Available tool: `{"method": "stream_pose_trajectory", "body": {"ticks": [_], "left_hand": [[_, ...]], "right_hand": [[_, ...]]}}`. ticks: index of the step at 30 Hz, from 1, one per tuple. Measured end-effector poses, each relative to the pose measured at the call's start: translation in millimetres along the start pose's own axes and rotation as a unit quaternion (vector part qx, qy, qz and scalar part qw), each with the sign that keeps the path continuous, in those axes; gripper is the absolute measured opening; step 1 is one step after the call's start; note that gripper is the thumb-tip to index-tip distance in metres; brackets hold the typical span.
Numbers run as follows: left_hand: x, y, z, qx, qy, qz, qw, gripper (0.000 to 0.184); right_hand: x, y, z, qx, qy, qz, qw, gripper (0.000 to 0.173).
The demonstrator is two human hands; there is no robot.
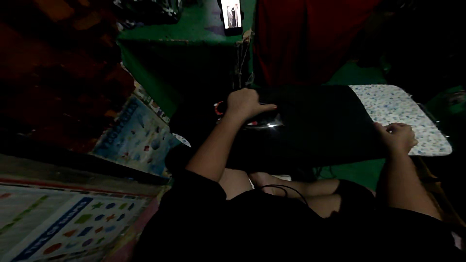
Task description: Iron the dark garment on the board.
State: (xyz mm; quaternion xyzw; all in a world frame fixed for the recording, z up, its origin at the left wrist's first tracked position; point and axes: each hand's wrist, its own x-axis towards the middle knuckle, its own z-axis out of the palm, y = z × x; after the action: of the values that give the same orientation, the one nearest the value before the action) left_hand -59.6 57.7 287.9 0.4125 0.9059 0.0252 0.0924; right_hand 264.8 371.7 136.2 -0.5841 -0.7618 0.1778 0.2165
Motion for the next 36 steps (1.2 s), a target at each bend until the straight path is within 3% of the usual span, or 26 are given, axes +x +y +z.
{"method": "stream_pose_trajectory", "body": {"ticks": [8,14,21,28,36], "left_hand": [[-3.2,-126.2,-8.7,-0.027,0.056,-0.18,0.982,0.085],[-9.6,-160.7,-10.3,-0.034,0.084,-0.243,0.966,0.085],[-13.4,-121.8,-9.2,-0.013,0.059,-0.197,0.978,0.081],[-10.7,-28.2,-0.2,0.015,0.025,-0.092,0.995,0.077],[-23.3,77.5,16.0,0.015,-0.02,0.089,0.996,0.074]], "right_hand": [[-3.8,-2.2,-0.8,0.014,0.004,-0.005,1.0,0.056],[-17.0,-18.2,-8.3,0.008,-0.004,0.006,1.0,0.057],[-15.8,-17.1,-4.5,0.012,0.004,0.013,1.0,0.055],[-0.9,-3.6,-3.2,0.01,-0.018,-0.004,1.0,0.052],[13.2,10.9,-3.8,0.001,-0.031,-0.024,0.999,0.05]]}}
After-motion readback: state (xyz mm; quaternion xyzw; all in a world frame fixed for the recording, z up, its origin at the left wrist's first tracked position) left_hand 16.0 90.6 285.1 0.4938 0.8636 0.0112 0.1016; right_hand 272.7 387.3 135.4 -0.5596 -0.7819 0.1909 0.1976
